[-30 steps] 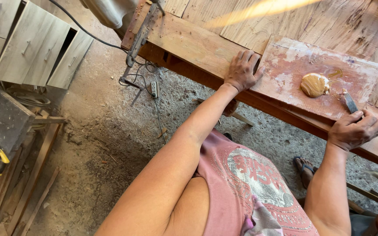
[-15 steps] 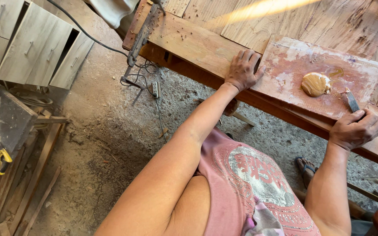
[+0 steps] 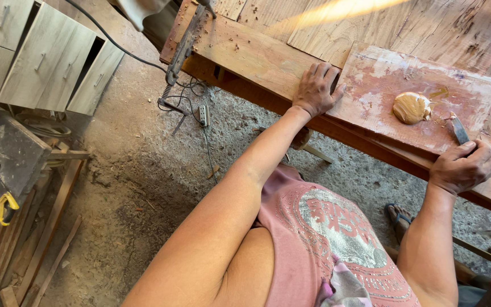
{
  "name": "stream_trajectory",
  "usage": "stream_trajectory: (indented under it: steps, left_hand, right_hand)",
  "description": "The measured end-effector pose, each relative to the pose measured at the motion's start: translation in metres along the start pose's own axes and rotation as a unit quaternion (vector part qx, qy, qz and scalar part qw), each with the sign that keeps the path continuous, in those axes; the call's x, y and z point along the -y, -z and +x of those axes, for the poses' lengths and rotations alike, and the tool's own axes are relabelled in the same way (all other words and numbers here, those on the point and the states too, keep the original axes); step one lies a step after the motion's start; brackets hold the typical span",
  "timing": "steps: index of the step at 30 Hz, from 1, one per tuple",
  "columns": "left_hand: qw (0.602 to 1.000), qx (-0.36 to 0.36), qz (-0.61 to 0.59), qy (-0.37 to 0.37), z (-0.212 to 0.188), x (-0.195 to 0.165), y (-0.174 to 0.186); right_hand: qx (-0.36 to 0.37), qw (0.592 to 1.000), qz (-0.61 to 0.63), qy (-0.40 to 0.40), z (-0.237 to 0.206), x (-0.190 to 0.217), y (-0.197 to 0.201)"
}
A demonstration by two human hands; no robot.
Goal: The person holds a small board on the workbench and spreads wood filler over a spot using a small putty knife, then sets the board aside and handles small wood pieces and a sanding block at the bench while other workers work nearby.
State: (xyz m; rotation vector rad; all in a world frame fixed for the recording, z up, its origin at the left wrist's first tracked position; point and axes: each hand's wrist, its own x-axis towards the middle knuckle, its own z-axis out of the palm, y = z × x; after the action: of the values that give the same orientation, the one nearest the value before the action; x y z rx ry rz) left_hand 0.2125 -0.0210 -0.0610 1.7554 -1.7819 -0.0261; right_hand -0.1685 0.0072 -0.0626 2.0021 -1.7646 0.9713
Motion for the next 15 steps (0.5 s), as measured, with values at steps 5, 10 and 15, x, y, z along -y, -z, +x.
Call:
stream_trajectory:
  steps: [5,10,15]
  left_hand:
    - [1.0,0.002,-0.009,0.003,-0.001,0.003,-0.005]
    - [1.0,-0.007,-0.013,0.0,-0.001,0.005,-0.01]
    - [1.0,-0.005,-0.01,-0.003,-0.003,0.006,-0.011]
  right_hand:
    - [-0.004,1.0,-0.001,0.003,-0.002,-0.005,-0.004]
    - [0.002,1.0,-0.001,-0.005,-0.005,-0.01,-0.008]
    - [0.001,1.0,0.001,-0.009,-0.006,-0.01,-0.009]
